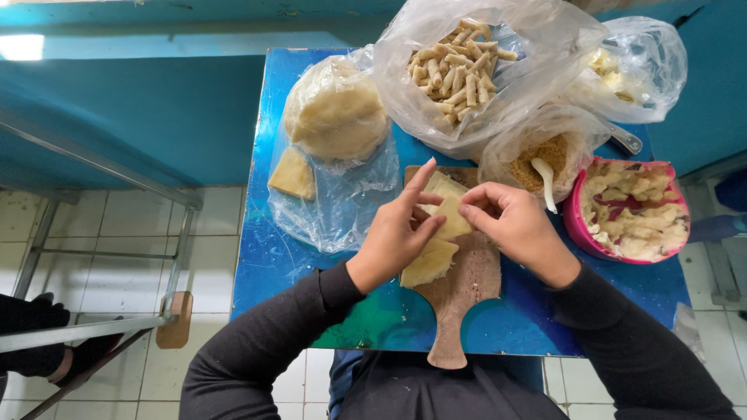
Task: The person presses a piece of dough flat on a small wooden board, spoons brown filling from a bag onto the dough, folds and pinches the dough closed around the filling, and places the finished piece into a pink bowl with other completed pieces, repeating the cycle.
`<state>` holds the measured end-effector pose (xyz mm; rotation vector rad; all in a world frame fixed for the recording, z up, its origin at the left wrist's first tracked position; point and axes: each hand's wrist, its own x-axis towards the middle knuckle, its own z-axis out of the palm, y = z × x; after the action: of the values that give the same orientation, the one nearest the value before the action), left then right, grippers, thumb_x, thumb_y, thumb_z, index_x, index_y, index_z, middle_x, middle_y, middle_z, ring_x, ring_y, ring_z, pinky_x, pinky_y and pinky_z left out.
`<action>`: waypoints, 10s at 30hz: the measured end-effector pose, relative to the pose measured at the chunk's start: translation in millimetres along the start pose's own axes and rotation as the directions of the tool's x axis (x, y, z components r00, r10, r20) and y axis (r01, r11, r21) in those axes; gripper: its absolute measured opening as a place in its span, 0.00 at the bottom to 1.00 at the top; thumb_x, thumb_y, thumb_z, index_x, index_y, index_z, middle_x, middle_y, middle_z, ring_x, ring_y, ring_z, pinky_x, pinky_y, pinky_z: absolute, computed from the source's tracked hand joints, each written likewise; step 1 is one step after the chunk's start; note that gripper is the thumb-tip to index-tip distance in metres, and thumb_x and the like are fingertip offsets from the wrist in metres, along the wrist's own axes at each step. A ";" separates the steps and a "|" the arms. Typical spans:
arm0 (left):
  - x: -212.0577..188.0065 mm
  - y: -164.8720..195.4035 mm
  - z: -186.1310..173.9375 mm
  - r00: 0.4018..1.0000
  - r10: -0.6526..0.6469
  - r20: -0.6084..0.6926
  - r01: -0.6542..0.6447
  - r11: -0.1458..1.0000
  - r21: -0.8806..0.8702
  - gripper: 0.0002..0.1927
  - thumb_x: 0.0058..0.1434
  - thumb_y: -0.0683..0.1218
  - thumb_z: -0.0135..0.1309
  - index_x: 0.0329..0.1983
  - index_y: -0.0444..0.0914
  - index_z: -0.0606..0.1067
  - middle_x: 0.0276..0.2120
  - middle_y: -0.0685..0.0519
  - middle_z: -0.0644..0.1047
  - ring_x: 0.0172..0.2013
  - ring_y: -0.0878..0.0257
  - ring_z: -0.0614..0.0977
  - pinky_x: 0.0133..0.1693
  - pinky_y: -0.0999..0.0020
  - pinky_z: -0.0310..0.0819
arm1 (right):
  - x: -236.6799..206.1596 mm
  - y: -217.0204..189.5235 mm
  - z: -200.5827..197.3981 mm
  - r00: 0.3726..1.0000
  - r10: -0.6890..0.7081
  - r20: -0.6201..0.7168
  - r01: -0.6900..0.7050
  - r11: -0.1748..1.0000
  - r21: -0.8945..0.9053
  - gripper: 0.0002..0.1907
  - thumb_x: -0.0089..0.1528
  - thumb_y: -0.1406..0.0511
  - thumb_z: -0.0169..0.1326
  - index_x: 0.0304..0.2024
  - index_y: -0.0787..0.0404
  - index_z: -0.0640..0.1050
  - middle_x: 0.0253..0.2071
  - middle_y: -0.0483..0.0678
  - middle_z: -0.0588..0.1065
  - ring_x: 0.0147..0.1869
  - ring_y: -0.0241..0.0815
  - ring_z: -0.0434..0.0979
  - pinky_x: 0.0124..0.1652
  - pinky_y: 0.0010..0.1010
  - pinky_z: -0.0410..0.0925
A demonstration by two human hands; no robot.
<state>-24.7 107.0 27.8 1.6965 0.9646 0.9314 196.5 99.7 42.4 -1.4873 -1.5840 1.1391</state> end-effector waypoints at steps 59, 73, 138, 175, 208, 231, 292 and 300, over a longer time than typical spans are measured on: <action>3.4 22.8 -88.2 0.963 0.093 0.251 -0.205 0.859 0.470 0.10 0.65 0.45 0.58 0.44 0.35 0.75 0.33 0.41 0.80 0.38 0.41 0.81 0.36 0.52 0.74 | -78.5 58.8 -100.4 0.904 -0.361 -0.227 0.030 0.585 -0.810 0.23 0.53 0.47 0.66 0.44 0.52 0.85 0.70 0.51 0.70 0.75 0.57 0.54 0.68 0.52 0.48; -3.8 12.7 -37.7 0.977 0.206 0.055 -0.178 0.649 0.740 0.46 0.49 0.64 0.66 0.67 0.39 0.66 0.56 0.45 0.72 0.57 0.46 0.71 0.53 0.48 0.65 | -70.4 70.2 -113.9 0.921 -0.288 -0.262 -0.026 0.626 -0.779 0.33 0.51 0.42 0.66 0.50 0.54 0.84 0.72 0.57 0.66 0.75 0.63 0.49 0.67 0.56 0.45; -39.0 -16.4 24.5 0.978 0.195 0.080 -0.159 0.431 0.888 0.39 0.67 0.56 0.43 0.74 0.27 0.58 0.75 0.33 0.53 0.76 0.40 0.47 0.67 0.25 0.26 | -5.0 7.6 -15.6 0.662 -0.574 0.482 0.429 -0.237 -0.871 0.32 0.67 0.58 0.48 0.75 0.35 0.66 0.80 0.45 0.55 0.82 0.54 0.43 0.73 0.53 0.30; -38.2 -13.0 25.9 0.985 0.165 0.049 -0.113 0.408 0.906 0.39 0.67 0.58 0.43 0.73 0.27 0.60 0.73 0.32 0.56 0.75 0.39 0.53 0.67 0.25 0.28 | -48.0 -1.0 -15.5 0.834 -0.458 0.307 0.503 0.404 -0.764 0.38 0.50 0.73 0.51 0.61 0.36 0.77 0.77 0.51 0.56 0.74 0.58 0.50 0.61 0.49 0.48; -37.0 -14.4 26.0 0.985 0.164 0.052 -0.115 0.400 0.909 0.38 0.66 0.57 0.42 0.72 0.27 0.60 0.73 0.32 0.56 0.74 0.39 0.54 0.66 0.25 0.28 | -17.0 5.0 0.6 0.794 -0.527 0.303 0.227 -0.206 -0.952 0.28 0.63 0.62 0.50 0.66 0.34 0.75 0.79 0.42 0.58 0.80 0.52 0.47 0.67 0.49 0.44; -38.1 -14.7 24.9 0.984 0.171 0.052 -0.118 0.401 0.909 0.38 0.66 0.57 0.43 0.72 0.27 0.60 0.73 0.32 0.57 0.74 0.39 0.55 0.66 0.25 0.28 | -55.8 2.8 7.8 0.810 -0.516 0.279 0.354 0.051 -0.934 0.28 0.60 0.64 0.53 0.62 0.33 0.78 0.77 0.47 0.60 0.77 0.52 0.50 0.63 0.50 0.46; -36.9 -16.7 26.2 0.982 0.186 0.032 -0.109 0.421 0.901 0.37 0.66 0.55 0.42 0.72 0.27 0.60 0.73 0.33 0.57 0.73 0.39 0.57 0.67 0.25 0.29 | -71.9 -3.8 14.4 0.828 -0.508 0.238 0.407 0.253 -0.877 0.30 0.54 0.68 0.58 0.58 0.41 0.81 0.76 0.52 0.62 0.74 0.56 0.55 0.57 0.48 0.48; -36.6 -16.2 26.5 0.982 0.187 0.029 -0.107 0.425 0.899 0.37 0.66 0.55 0.43 0.72 0.27 0.61 0.73 0.33 0.57 0.73 0.39 0.58 0.67 0.25 0.30 | -71.5 -19.1 -7.8 0.894 -0.443 0.059 0.322 0.545 -0.774 0.20 0.54 0.64 0.61 0.50 0.48 0.81 0.58 0.40 0.75 0.63 0.48 0.65 0.56 0.46 0.52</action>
<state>-18.6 68.7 -0.4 2.7098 1.5581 0.5700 204.6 30.9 69.2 -1.5202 -2.2961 0.0299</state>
